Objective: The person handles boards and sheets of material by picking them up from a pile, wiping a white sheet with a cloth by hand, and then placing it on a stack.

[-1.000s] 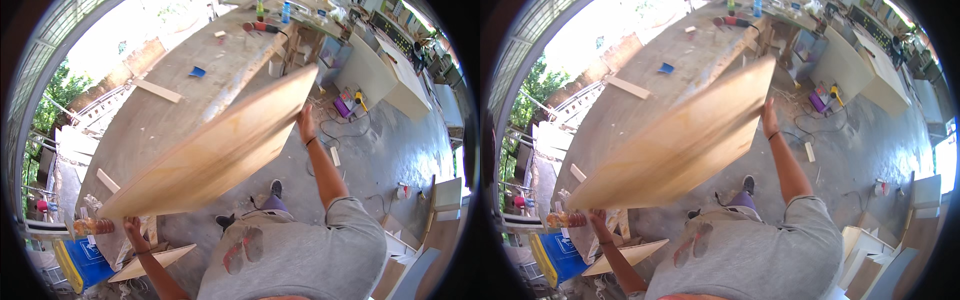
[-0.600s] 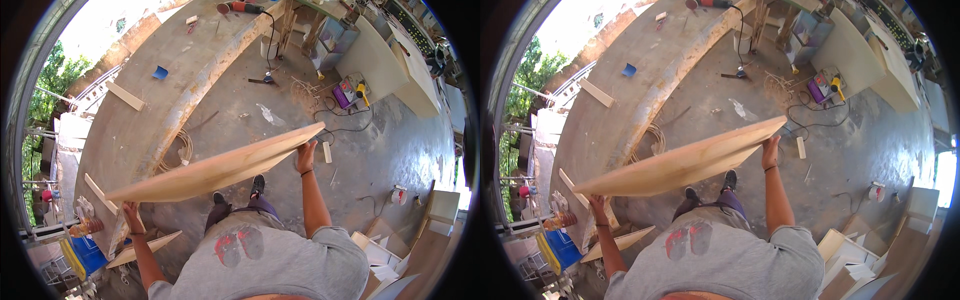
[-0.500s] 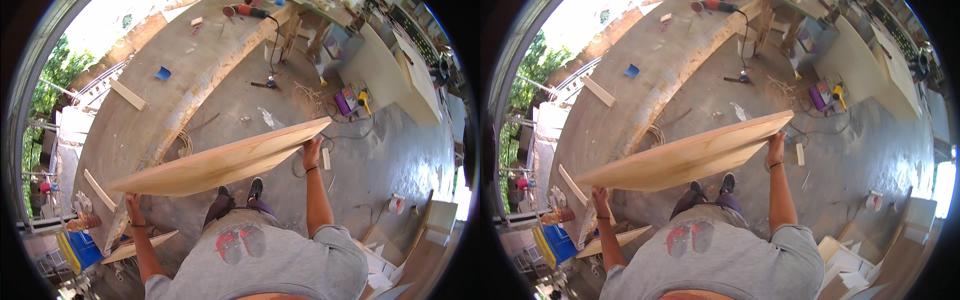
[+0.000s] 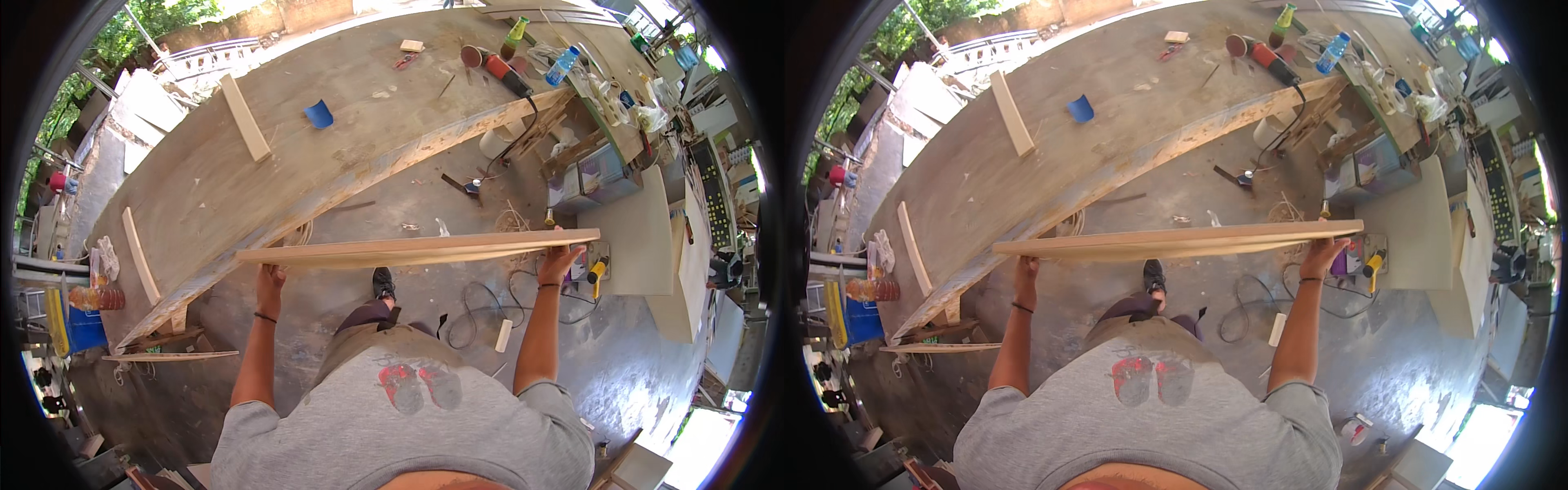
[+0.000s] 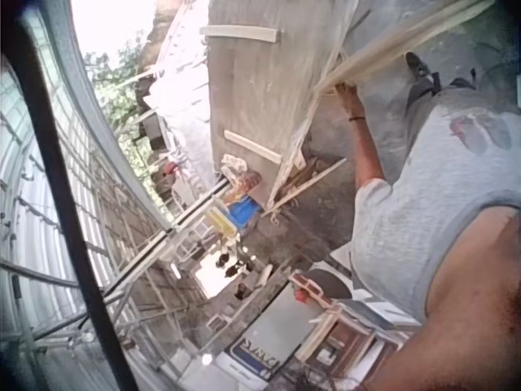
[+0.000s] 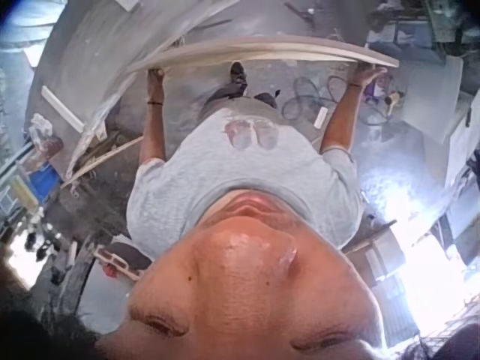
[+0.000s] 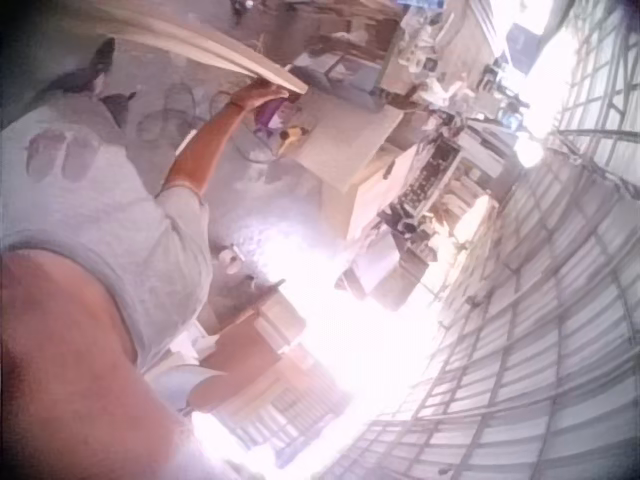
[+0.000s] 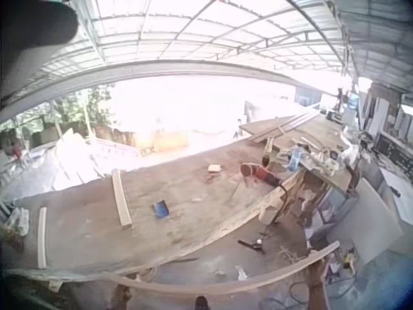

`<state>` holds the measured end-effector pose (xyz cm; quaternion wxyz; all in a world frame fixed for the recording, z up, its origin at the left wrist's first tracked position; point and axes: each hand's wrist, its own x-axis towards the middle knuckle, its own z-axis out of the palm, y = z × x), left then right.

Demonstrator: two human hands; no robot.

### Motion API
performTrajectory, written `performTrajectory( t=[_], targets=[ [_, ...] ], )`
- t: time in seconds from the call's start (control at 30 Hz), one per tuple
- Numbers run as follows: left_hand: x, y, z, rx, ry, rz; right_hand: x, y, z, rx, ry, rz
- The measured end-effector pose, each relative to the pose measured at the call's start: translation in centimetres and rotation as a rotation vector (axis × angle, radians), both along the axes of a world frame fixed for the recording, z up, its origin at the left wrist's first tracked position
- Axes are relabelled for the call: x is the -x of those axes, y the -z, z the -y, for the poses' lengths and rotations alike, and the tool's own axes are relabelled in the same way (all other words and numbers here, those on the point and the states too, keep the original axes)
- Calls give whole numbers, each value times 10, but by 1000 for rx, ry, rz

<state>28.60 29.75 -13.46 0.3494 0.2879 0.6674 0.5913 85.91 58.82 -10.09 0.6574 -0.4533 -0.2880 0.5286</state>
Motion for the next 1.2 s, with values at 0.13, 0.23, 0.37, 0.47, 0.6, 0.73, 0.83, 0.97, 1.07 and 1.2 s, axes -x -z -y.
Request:
performTrajectory(
  t=[0.13,0.23,0.37,0.47,0.6,0.73,0.83,0.97,1.07,1.2],
  targets=[
    [-29,6,-39,-67,-27,180,-7,21,-66,48,-43,-3],
    [-45,9,-68,4,-38,131,-3,41,-119,72,-67,-15],
    [-73,12,-113,85,-134,72,9,73,-184,93,-102,-11],
    [-64,73,-112,77,-232,156,25,109,-240,151,-162,-48],
    [-100,55,-153,323,-324,113,28,133,-296,201,-106,-7],
    [-113,63,-173,493,-122,-117,27,162,-345,242,-201,0],
    [-120,63,-193,566,-20,-259,18,191,-378,214,-204,-17],
    [-132,67,-233,487,-100,-197,25,174,-403,213,-251,-50],
    [-137,92,-223,423,-230,-87,39,181,-402,229,-280,64],
    [-149,76,-237,630,-182,-138,7,233,-421,153,-402,375]
  ],
)
